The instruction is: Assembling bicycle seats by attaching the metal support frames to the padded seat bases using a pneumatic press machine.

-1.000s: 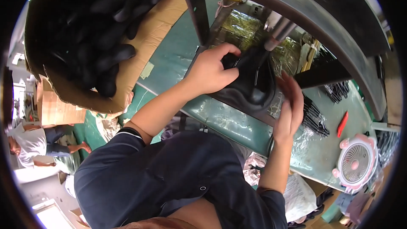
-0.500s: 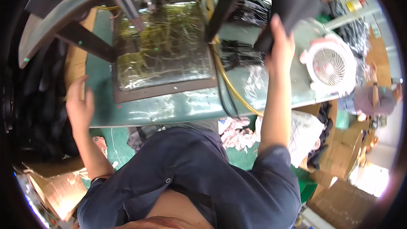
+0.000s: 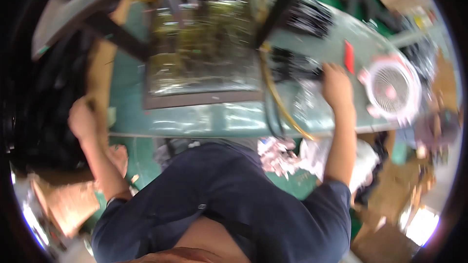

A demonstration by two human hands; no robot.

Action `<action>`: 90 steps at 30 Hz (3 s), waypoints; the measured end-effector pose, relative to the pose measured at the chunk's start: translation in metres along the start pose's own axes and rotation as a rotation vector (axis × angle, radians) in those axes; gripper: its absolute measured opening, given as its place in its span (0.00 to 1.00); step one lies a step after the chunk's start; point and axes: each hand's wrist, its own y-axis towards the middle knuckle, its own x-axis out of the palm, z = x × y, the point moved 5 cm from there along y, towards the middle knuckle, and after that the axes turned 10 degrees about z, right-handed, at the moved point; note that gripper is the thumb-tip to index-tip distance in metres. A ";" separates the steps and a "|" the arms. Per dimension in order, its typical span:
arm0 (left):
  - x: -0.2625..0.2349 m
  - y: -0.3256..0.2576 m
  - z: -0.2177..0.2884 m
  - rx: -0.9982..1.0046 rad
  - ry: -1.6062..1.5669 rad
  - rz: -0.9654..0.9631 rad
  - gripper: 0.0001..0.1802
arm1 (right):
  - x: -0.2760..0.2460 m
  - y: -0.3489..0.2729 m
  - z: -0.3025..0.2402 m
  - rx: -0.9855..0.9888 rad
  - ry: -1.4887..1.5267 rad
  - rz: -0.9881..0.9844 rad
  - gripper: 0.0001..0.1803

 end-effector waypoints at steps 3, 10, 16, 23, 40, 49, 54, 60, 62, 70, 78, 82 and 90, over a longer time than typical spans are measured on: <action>-0.005 0.013 0.026 -0.012 0.325 -0.132 0.05 | -0.013 -0.010 -0.001 -0.017 -0.032 0.048 0.16; -0.113 0.021 0.022 -0.229 -0.287 0.077 0.26 | -0.031 0.014 -0.013 -0.212 -0.044 0.093 0.26; -0.208 0.021 0.021 -0.310 -0.948 0.147 0.35 | -0.037 0.025 -0.064 -0.303 0.179 0.017 0.35; -0.104 -0.013 0.145 -0.792 -2.347 -0.364 0.29 | -0.072 -0.020 -0.020 0.240 0.863 0.389 0.38; -0.049 -0.025 0.239 -0.154 -1.545 0.319 0.14 | -0.026 -0.033 -0.262 -0.173 1.084 0.292 0.09; -0.030 -0.034 0.229 -0.509 -1.719 0.164 0.14 | -0.022 -0.022 -0.282 -0.286 1.015 0.244 0.10; -0.026 -0.036 0.233 -0.509 -1.437 -0.037 0.21 | -0.018 -0.023 -0.289 -0.440 0.825 0.430 0.07; -0.010 -0.038 0.239 -0.407 -1.666 0.047 0.22 | -0.023 -0.018 -0.293 -0.485 0.898 0.539 0.13; -0.017 -0.036 0.246 -0.408 -1.698 -0.015 0.20 | -0.021 -0.018 -0.286 -0.464 0.932 0.480 0.14; -0.011 -0.035 0.243 -0.232 -1.739 0.002 0.20 | -0.015 -0.018 -0.293 -0.376 0.903 0.407 0.09; -0.027 -0.036 0.250 -0.242 -1.795 -0.065 0.22 | -0.030 -0.035 -0.280 -0.418 0.970 0.543 0.06; -0.035 -0.036 0.248 -0.243 -1.783 -0.063 0.22 | -0.031 -0.037 -0.280 -0.402 0.960 0.556 0.06; -0.036 -0.030 0.254 -0.212 -1.763 -0.015 0.23 | -0.033 -0.037 -0.272 -0.376 0.992 0.602 0.07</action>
